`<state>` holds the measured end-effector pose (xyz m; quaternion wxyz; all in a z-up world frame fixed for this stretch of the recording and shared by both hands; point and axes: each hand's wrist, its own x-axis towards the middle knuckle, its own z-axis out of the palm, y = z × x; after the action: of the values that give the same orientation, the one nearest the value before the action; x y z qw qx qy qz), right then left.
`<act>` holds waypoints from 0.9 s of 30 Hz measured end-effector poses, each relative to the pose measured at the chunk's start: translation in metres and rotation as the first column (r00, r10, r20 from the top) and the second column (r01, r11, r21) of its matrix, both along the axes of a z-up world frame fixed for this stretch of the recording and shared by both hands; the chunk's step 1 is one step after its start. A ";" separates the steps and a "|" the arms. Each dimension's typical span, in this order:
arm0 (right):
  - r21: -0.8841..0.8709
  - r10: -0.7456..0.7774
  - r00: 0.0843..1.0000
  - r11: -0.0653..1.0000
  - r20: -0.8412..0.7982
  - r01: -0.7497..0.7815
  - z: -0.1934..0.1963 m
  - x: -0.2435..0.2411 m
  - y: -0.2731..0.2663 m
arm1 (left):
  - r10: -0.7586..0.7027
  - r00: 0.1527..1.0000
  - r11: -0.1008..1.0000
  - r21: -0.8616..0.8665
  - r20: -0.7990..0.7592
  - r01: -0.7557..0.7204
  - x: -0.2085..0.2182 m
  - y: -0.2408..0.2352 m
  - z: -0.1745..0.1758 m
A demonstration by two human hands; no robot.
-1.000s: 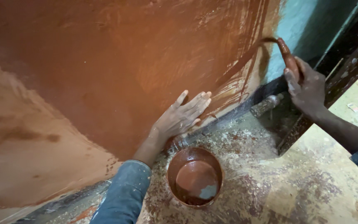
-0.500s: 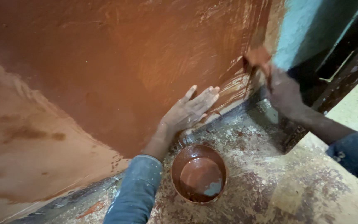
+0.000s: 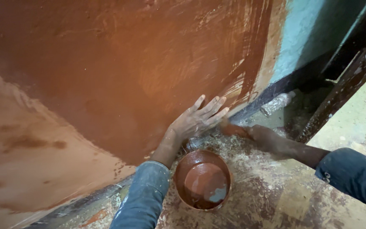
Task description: The person applies a brown liquid coating to a vertical wall using a brush. They repeatedly dip the brush into a small container and spread the material across the surface in vertical strokes, gradually covering more of the wall.
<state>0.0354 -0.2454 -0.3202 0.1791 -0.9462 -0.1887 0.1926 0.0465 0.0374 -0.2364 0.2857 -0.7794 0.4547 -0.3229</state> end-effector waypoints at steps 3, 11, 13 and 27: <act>-0.137 0.129 0.981 0.984 0.142 -0.110 0.008 -0.003 -0.006 | -0.020 0.982 0.996 -0.092 -0.187 0.003 -0.002 -0.004 -0.002; 0.299 -0.423 0.906 0.863 -0.011 0.407 -0.013 0.027 -0.041 | 0.047 0.978 0.917 -0.380 -0.202 -0.123 -0.012 -0.015 0.001; 0.376 -0.517 0.846 0.815 0.128 0.441 -0.046 0.046 -0.056 | 0.068 0.974 0.897 -0.415 -0.215 -0.154 -0.016 -0.014 0.000; 0.720 -0.633 0.773 0.512 -0.052 0.468 -0.103 0.041 -0.009 | 0.127 0.992 0.990 -0.060 0.016 -0.125 -0.027 0.004 0.000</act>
<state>0.0769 -0.2543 -0.4236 0.5521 -0.8299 0.0469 -0.0655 0.0195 0.0414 -0.2364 0.2870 -0.8113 0.3921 -0.3250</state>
